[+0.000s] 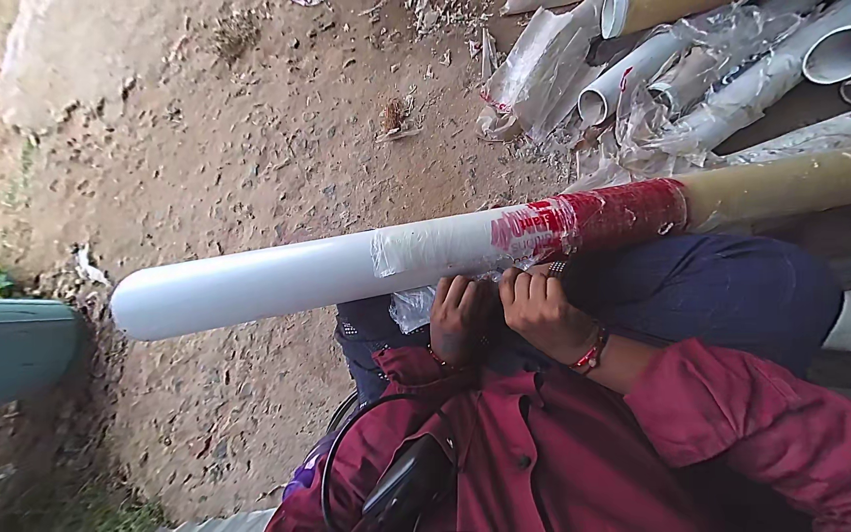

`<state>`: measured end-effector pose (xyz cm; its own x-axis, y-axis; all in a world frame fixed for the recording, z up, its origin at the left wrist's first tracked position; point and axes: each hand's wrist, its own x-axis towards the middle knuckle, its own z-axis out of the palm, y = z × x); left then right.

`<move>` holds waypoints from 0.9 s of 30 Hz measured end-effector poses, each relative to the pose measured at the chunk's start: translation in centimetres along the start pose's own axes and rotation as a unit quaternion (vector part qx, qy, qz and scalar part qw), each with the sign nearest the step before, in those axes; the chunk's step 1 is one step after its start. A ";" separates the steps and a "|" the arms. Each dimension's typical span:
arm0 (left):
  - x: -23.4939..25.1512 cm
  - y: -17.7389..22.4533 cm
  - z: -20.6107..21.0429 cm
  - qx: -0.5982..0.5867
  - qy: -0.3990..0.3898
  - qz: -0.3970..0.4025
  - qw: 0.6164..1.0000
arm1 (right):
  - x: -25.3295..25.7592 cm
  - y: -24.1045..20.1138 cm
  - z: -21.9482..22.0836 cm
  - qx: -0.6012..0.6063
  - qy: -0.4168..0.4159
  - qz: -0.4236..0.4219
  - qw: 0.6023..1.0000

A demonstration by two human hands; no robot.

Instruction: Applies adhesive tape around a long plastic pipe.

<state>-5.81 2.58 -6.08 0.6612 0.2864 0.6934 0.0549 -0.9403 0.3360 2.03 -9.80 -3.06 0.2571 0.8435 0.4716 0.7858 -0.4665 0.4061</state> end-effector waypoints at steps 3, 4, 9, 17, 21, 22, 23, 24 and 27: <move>0.4 0.1 -0.9 -0.009 -0.015 -0.022 1.000 | 0.7 1.1 -1.3 0.056 -0.052 0.020 0.997; 0.6 0.2 -1.3 -0.018 -0.020 -0.032 0.999 | 1.0 1.9 -1.6 0.097 -0.044 0.030 0.994; 3.7 -0.5 -3.3 -0.024 -0.061 0.005 0.998 | 0.7 2.2 -1.0 0.180 0.033 0.019 0.983; 11.1 -4.8 -2.3 -0.066 -0.376 0.265 0.885 | -1.3 3.0 1.0 0.263 0.055 0.152 0.951; 12.6 -5.1 -2.0 -0.011 -0.436 0.345 0.831 | -3.3 4.7 1.5 0.309 0.041 0.311 0.898; 12.9 -5.1 -2.0 0.006 -0.447 0.375 0.812 | -3.5 5.2 1.7 0.317 0.037 0.334 0.887; 13.4 -4.9 -2.0 0.021 -0.455 0.402 0.794 | -3.5 5.6 1.9 0.325 0.036 0.349 0.878; 13.8 -4.5 -1.9 0.028 -0.462 0.420 0.780 | -3.4 5.9 2.1 0.334 0.038 0.356 0.872; 14.6 -4.0 -1.6 0.028 -0.463 0.451 0.763 | -3.0 6.2 2.8 0.356 0.053 0.362 0.860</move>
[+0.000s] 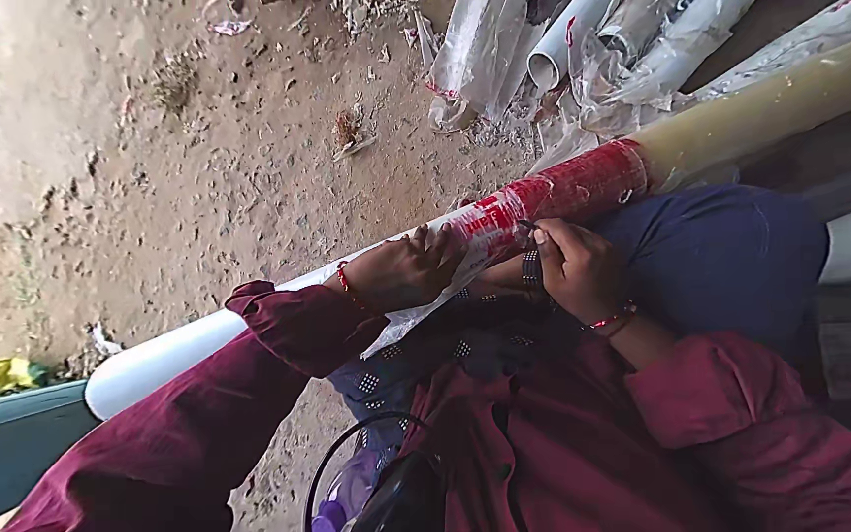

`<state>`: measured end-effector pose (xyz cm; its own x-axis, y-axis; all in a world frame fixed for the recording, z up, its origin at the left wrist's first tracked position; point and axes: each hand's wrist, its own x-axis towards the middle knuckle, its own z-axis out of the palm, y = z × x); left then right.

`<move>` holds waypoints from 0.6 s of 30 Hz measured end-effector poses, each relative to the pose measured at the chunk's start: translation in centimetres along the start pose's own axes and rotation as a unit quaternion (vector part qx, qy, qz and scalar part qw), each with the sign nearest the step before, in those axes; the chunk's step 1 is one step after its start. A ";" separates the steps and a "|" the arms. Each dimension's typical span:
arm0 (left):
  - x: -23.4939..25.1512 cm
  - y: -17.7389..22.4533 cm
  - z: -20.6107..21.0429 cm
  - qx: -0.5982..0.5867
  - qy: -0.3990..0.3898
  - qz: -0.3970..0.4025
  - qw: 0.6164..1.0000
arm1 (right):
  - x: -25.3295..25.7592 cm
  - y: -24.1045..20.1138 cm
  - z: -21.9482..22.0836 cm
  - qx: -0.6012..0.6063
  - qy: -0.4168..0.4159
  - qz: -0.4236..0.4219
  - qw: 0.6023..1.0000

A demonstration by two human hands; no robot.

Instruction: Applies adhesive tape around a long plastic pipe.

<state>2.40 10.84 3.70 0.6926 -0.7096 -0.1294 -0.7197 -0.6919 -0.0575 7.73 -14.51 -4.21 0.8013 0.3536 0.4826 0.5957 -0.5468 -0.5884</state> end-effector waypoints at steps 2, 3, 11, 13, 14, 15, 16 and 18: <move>0.0 0.0 0.0 0.008 -0.009 0.008 1.000 | 0.0 0.1 0.5 0.027 0.004 0.005 1.000; 0.1 0.1 0.1 0.016 -0.008 0.011 1.000 | 0.0 0.1 0.6 0.039 0.005 0.007 0.999; 0.1 -0.3 0.3 0.030 0.037 0.012 0.999 | 0.7 0.2 -0.6 0.085 -0.007 0.057 0.995; -0.3 -0.4 0.3 0.029 0.026 0.006 0.999 | 0.9 0.4 -0.5 0.100 -0.009 0.075 0.992; -0.4 -0.3 0.4 0.035 0.020 0.004 0.999 | 0.9 0.4 -0.6 0.106 -0.011 0.079 0.991; -0.5 -0.2 0.3 0.039 0.011 0.004 0.999 | 1.0 0.4 -0.6 0.110 -0.015 0.081 0.991; -0.4 -0.1 0.2 0.043 0.002 0.004 0.999 | 1.0 0.3 -0.7 0.114 -0.019 0.081 0.990; -0.1 0.0 0.2 0.057 0.003 0.010 0.998 | 1.1 0.1 -0.7 0.116 -0.016 0.078 0.990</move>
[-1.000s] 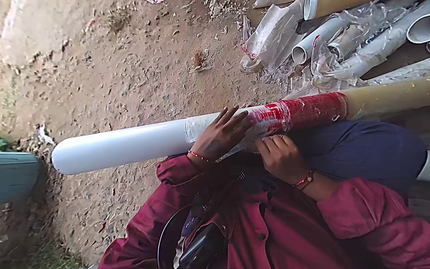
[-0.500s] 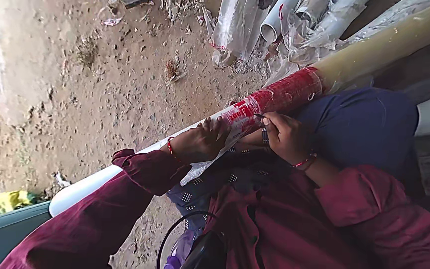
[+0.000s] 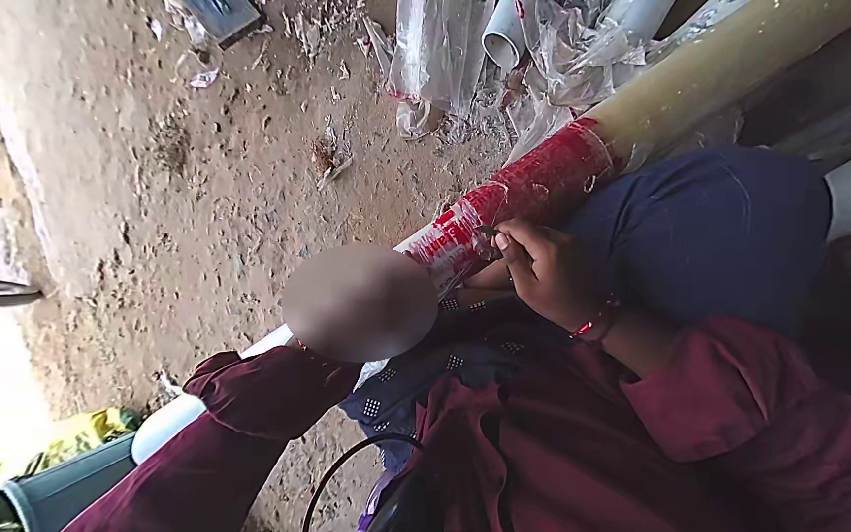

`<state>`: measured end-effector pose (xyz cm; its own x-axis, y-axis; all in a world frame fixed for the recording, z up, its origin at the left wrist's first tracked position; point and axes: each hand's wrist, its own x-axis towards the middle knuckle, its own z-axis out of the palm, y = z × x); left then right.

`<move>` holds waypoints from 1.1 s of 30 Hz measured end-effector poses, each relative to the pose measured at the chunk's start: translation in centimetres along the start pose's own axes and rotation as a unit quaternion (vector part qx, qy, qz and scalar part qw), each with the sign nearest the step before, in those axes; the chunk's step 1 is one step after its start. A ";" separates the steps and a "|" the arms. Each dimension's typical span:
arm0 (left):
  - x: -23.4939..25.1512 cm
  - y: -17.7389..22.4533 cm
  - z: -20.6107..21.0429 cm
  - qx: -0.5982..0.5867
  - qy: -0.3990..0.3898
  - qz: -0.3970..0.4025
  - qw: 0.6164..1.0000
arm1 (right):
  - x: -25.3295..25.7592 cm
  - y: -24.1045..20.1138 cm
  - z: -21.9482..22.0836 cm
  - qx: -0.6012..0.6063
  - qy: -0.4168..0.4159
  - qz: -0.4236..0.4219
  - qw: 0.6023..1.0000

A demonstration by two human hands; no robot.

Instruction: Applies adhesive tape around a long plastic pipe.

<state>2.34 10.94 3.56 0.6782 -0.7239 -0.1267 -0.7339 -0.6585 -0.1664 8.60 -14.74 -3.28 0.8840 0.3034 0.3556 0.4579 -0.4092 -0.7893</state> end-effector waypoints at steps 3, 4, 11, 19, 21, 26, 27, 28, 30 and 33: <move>0.1 0.1 0.6 0.023 0.032 0.010 0.999 | -0.1 -0.1 0.0 0.002 -0.005 -0.002 1.000; 0.1 0.3 0.8 0.025 0.035 0.008 0.999 | -0.1 -0.1 0.1 0.004 -0.004 -0.002 1.000; -0.6 0.5 1.2 0.019 0.079 -0.034 0.996 | -0.1 -0.1 0.3 0.021 -0.003 0.012 1.000; -1.5 0.6 0.8 -0.051 0.079 -0.044 0.995 | 0.0 -0.2 0.2 0.041 -0.016 0.028 0.999; -1.2 1.0 0.7 -0.058 0.073 -0.056 0.994 | -0.1 -0.2 0.1 0.044 -0.016 0.027 0.999; -0.6 2.8 2.4 -0.072 0.099 -0.104 0.987 | -0.1 -0.5 0.0 0.045 -0.014 0.022 0.999; -0.6 3.2 2.9 -0.071 0.109 -0.117 0.985 | -0.1 -0.5 0.0 0.046 -0.013 0.019 0.999; -0.5 3.5 3.3 -0.062 0.121 -0.130 0.982 | -0.1 -0.5 0.1 0.048 -0.009 0.016 0.999; -0.3 4.1 3.9 -0.040 0.152 -0.162 0.974 | -0.2 -0.5 0.1 0.050 -0.007 0.013 0.999; 0.0 4.8 4.7 -0.051 0.197 -0.220 0.954 | -0.1 -0.6 0.0 0.050 -0.009 0.013 0.999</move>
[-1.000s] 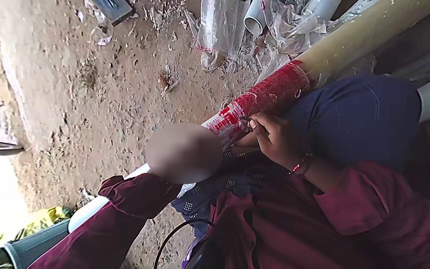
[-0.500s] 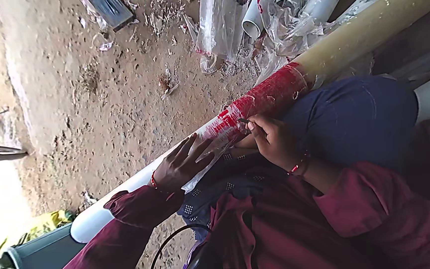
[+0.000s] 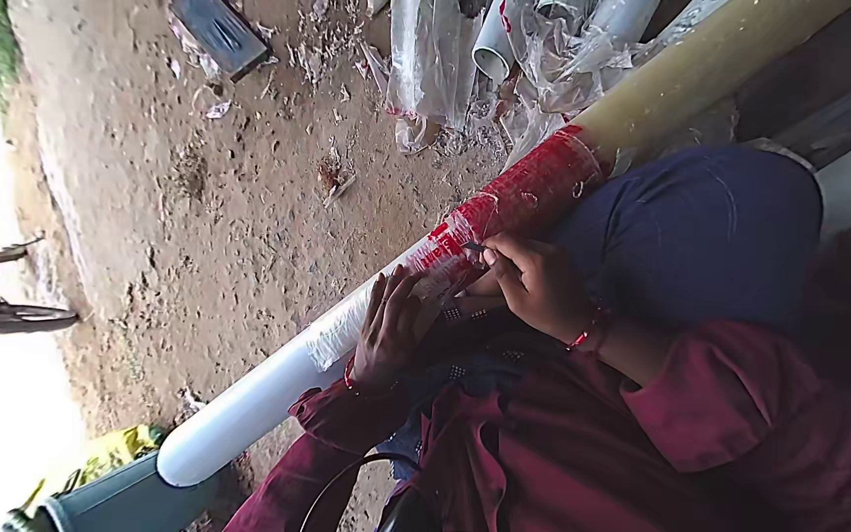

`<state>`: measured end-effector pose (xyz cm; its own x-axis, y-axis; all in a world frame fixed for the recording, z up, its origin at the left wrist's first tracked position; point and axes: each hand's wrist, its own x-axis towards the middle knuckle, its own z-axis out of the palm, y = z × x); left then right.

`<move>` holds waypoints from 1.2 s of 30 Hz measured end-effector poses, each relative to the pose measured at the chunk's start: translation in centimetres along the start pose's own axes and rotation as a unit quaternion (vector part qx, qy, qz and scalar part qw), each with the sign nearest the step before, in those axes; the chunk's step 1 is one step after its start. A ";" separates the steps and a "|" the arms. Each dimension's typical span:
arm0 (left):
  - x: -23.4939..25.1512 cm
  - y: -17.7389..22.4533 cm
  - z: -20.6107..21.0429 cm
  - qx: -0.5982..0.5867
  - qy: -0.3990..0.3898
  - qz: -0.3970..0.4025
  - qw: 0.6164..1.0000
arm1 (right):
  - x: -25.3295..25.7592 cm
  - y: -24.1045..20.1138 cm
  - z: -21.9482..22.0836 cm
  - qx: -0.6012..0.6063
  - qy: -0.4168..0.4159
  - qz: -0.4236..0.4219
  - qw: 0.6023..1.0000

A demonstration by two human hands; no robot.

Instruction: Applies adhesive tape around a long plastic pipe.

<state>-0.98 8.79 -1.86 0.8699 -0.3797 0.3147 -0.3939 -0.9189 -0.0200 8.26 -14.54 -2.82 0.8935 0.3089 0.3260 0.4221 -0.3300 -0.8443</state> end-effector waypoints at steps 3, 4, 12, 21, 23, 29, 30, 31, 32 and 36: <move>0.1 0.2 -0.6 -0.083 -0.005 -0.053 0.995 | 0.0 0.0 0.0 0.003 -0.002 0.011 1.000; 0.3 0.0 -1.1 -0.105 -0.016 -0.056 0.993 | -0.1 0.0 0.0 0.005 -0.003 0.014 1.000; 0.8 -1.8 -2.4 -0.137 -0.068 0.015 0.988 | -0.2 -0.1 0.0 0.020 -0.001 0.012 1.000; 0.8 -2.6 -2.4 -0.047 -0.071 0.111 0.990 | -0.1 -0.4 -0.2 0.030 -0.002 0.012 0.999; 0.7 -2.4 -2.2 -0.008 -0.062 0.134 0.989 | -0.2 -0.5 -0.2 0.031 -0.002 0.012 0.999; 1.0 -2.5 -2.4 -0.001 -0.063 0.146 0.987 | -0.2 -0.2 -0.3 0.027 -0.007 0.018 0.999; 1.3 -2.6 -2.7 -0.018 -0.079 0.139 0.987 | -0.2 -0.1 -0.3 0.028 -0.008 0.019 0.999; 1.3 -2.8 -2.9 -0.033 -0.091 0.135 0.986 | -0.2 -0.1 -0.3 0.030 -0.010 0.019 0.999; 1.3 -3.0 -3.0 -0.040 -0.097 0.132 0.986 | -0.2 -0.1 -0.3 0.031 -0.011 0.018 0.999; 1.2 -3.1 -3.4 -0.038 -0.123 0.127 0.984 | -0.2 -0.2 -0.3 0.033 -0.013 0.019 0.999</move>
<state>0.29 11.56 1.81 0.7823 -0.6189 0.0701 -0.6207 -0.7840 0.0051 8.01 -14.78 -2.56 0.9040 0.3206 0.2829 0.3765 -0.2830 -0.8821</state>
